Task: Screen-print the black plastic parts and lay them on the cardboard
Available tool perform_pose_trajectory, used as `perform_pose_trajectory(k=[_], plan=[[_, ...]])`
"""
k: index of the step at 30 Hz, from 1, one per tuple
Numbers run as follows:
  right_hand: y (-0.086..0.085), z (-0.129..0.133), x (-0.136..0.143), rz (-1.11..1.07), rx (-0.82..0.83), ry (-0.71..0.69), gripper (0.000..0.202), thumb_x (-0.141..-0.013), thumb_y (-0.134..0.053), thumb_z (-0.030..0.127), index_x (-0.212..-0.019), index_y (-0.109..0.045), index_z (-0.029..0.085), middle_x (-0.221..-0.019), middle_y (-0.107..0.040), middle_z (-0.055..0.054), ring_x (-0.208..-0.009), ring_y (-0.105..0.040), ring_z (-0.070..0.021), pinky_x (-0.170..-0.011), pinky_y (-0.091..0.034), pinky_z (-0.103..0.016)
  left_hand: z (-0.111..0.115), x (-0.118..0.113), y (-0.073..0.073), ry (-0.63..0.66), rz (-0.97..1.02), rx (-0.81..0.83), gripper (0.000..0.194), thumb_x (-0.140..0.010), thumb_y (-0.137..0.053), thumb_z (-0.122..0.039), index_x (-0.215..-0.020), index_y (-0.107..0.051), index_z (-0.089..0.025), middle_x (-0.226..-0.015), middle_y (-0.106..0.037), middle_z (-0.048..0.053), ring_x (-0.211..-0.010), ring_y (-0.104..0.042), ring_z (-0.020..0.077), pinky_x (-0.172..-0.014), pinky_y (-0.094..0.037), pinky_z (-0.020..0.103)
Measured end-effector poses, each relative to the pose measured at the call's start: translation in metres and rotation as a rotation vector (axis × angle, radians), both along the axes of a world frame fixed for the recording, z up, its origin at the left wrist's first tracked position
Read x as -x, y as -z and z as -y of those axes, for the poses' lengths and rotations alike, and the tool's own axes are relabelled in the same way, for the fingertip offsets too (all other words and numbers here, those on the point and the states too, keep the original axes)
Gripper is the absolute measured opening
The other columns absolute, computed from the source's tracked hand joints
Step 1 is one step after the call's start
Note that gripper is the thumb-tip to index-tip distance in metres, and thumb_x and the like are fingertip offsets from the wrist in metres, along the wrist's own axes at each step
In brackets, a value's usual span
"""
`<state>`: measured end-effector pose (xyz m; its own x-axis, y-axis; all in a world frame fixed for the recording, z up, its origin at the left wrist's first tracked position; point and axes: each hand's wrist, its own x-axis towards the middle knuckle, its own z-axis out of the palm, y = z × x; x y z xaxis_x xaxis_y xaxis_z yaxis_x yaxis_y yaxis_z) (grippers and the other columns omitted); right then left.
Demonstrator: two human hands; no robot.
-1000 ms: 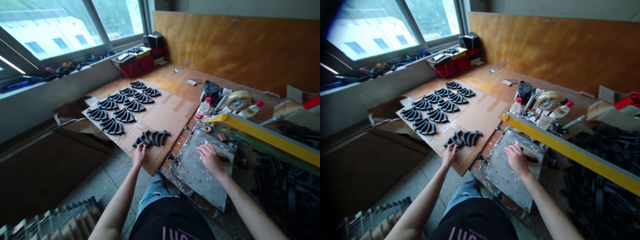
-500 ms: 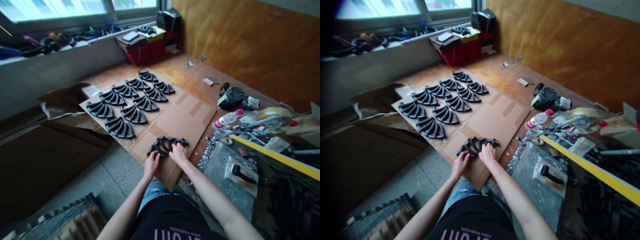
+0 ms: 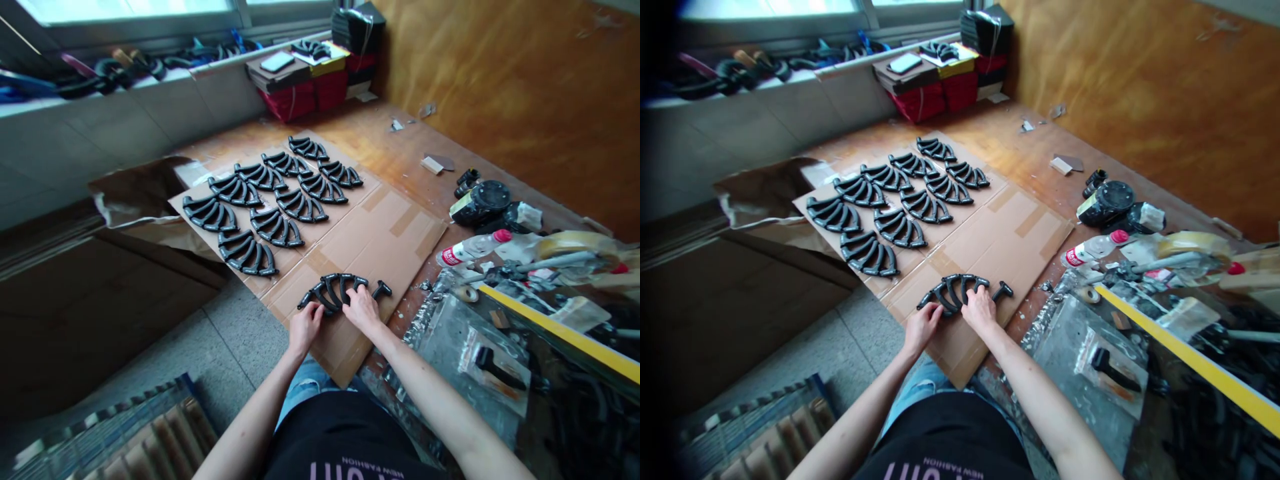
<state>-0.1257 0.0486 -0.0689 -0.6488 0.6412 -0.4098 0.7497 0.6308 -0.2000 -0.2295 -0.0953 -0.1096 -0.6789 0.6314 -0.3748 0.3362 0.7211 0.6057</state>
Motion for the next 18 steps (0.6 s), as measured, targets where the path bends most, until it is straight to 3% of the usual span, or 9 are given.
perform_pose_trajectory(k=[6, 11, 18], plan=[[0.011, 0.013, 0.005, -0.033, 0.082, 0.189, 0.047, -0.089, -0.06, 0.043, -0.132, -0.059, 0.024, -0.12, -0.056, -0.012, -0.106, -0.064, -0.0242, -0.087, -0.05, -0.032, -0.032, 0.049, -0.011, 0.1, -0.164, 0.123, 0.042, -0.091, -0.045, -0.058, -0.096, -0.069, -0.024, -0.087, -0.075, 0.009, -0.086, -0.069, 0.0249, -0.072, -0.046, 0.031], [0.01, 0.015, 0.007, -0.043, 0.091, 0.243, 0.043, -0.088, -0.061, 0.042, -0.128, -0.062, 0.025, -0.117, -0.058, -0.011, -0.103, -0.065, -0.0233, -0.086, -0.05, -0.032, -0.05, 0.052, -0.017, 0.117, -0.26, 0.296, 0.046, -0.086, -0.046, -0.064, -0.096, -0.067, -0.023, -0.087, -0.074, 0.012, -0.085, -0.07, 0.0287, -0.069, -0.047, 0.034], [0.005, 0.013, -0.001, -0.039, 0.079, 0.216, 0.039, -0.088, -0.061, 0.037, -0.125, -0.063, 0.024, -0.118, -0.058, -0.012, -0.105, -0.064, -0.0248, -0.085, -0.051, -0.034, -0.055, 0.063, -0.015, 0.131, -0.33, 0.314, 0.044, -0.089, -0.043, -0.059, -0.102, -0.065, -0.023, -0.091, -0.074, 0.012, -0.086, -0.07, 0.0291, -0.071, -0.049, 0.036]])
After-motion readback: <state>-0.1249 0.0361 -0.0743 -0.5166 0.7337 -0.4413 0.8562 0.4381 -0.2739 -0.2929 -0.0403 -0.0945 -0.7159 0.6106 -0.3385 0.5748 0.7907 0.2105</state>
